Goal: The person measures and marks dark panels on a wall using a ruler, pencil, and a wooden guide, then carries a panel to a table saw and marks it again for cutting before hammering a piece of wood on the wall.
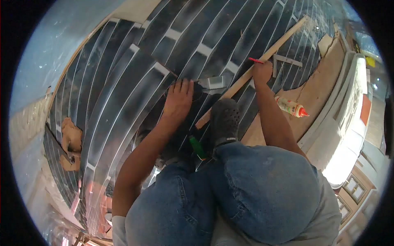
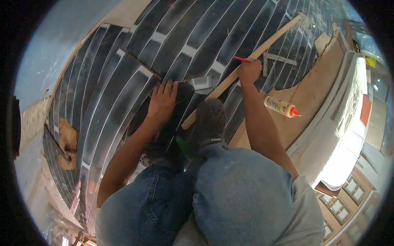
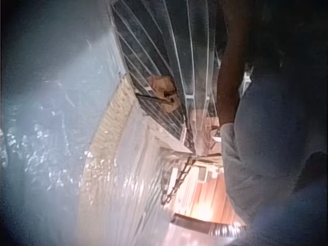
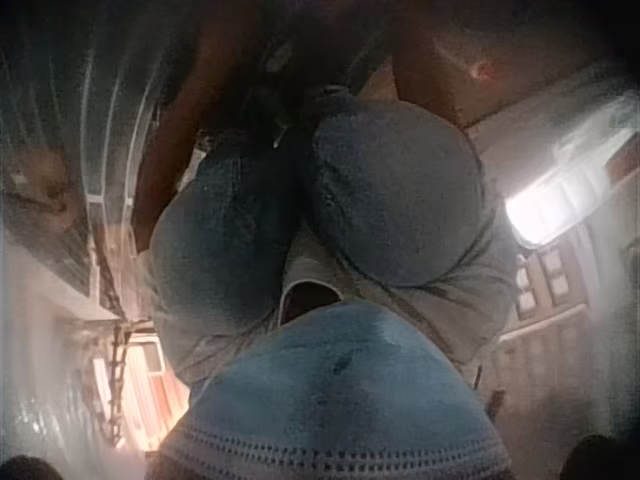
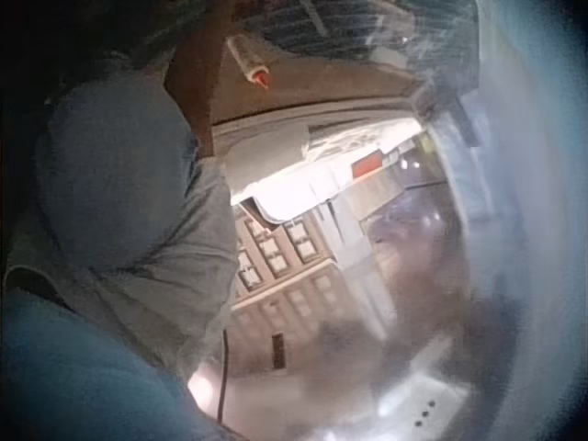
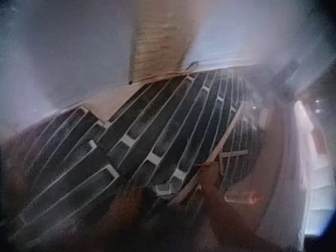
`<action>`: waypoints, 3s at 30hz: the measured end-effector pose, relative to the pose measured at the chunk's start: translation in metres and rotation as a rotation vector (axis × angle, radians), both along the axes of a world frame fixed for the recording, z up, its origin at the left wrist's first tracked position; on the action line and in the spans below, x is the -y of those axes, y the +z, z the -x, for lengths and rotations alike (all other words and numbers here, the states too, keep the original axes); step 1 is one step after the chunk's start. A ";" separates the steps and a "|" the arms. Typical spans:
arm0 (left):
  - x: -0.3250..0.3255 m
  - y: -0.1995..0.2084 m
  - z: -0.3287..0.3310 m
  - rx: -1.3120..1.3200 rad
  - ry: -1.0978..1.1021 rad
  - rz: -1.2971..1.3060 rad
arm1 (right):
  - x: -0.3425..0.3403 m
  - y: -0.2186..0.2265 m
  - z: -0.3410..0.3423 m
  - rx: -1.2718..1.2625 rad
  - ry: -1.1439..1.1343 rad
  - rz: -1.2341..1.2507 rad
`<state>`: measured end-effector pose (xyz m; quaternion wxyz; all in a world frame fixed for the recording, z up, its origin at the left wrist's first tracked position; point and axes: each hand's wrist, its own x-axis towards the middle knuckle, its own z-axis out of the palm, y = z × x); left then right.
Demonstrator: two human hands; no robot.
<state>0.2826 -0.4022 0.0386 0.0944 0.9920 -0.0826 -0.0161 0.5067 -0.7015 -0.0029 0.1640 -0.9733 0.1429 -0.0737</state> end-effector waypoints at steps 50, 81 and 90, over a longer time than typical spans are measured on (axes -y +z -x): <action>-0.167 0.077 0.072 -0.534 0.381 0.688 | -0.369 0.177 0.085 -0.988 0.482 -1.857; -0.254 0.010 0.039 0.202 0.663 0.227 | -0.279 0.086 0.071 -0.444 1.209 -0.385; -0.218 -0.025 0.024 0.297 0.605 0.314 | -0.333 0.055 -0.011 -0.030 1.517 -0.187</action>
